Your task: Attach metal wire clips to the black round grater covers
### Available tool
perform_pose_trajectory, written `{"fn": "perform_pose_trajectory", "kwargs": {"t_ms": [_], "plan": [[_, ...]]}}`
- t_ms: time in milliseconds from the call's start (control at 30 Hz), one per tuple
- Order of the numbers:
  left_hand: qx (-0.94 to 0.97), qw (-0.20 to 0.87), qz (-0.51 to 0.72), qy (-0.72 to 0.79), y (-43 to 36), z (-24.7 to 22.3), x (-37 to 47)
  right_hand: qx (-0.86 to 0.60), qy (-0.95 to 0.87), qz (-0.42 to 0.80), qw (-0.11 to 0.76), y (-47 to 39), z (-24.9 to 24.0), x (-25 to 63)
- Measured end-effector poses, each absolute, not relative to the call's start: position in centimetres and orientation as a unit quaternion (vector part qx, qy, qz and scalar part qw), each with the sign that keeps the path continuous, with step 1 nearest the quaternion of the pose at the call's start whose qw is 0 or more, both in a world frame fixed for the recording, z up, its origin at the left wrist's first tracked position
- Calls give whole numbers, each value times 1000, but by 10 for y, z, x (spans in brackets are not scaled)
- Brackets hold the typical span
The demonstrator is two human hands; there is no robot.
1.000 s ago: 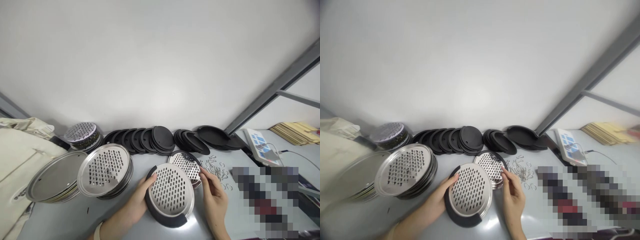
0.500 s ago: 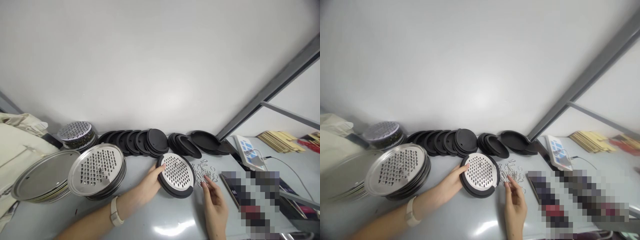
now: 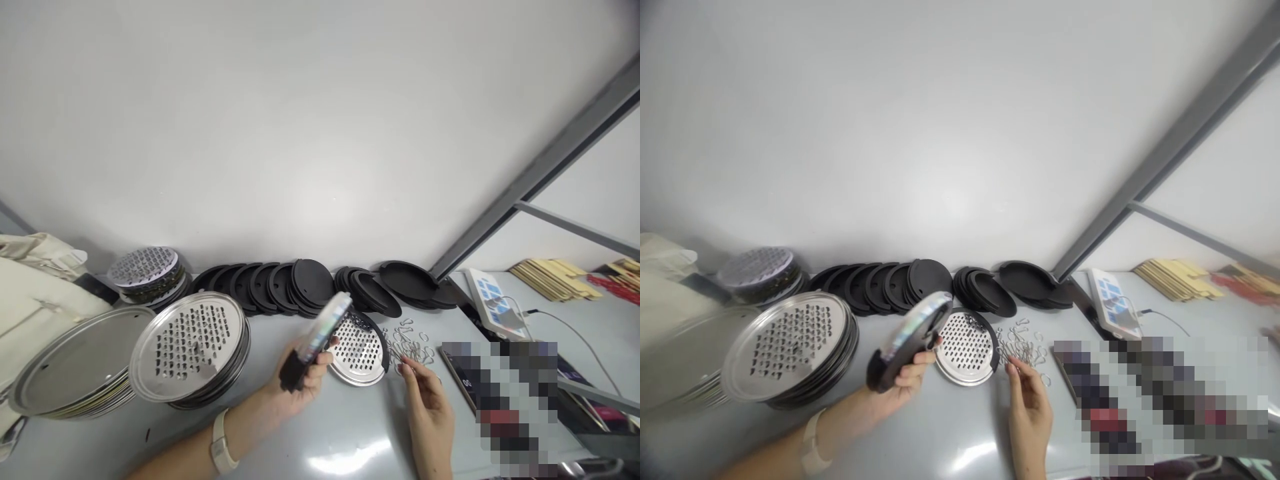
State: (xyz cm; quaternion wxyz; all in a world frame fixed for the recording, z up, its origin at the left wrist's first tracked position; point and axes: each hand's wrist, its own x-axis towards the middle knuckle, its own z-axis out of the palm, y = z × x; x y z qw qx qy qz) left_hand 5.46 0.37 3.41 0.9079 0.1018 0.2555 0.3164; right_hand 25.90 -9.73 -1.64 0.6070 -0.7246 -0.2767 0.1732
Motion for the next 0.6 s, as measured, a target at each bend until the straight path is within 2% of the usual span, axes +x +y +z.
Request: {"fn": "perform_pose_trajectory", "kwargs": {"t_ms": [233,467,600], "plan": [[-112,966,226,59,-3,21,38,-727,-261,182,608,-99,-16,256],[-82,967,234,50,-4,10,38,-700,-291,142,636,-102,-25,257],[11,969,239,66,-3,7,34,-664,-335,115,659,-100,-25,250]]}}
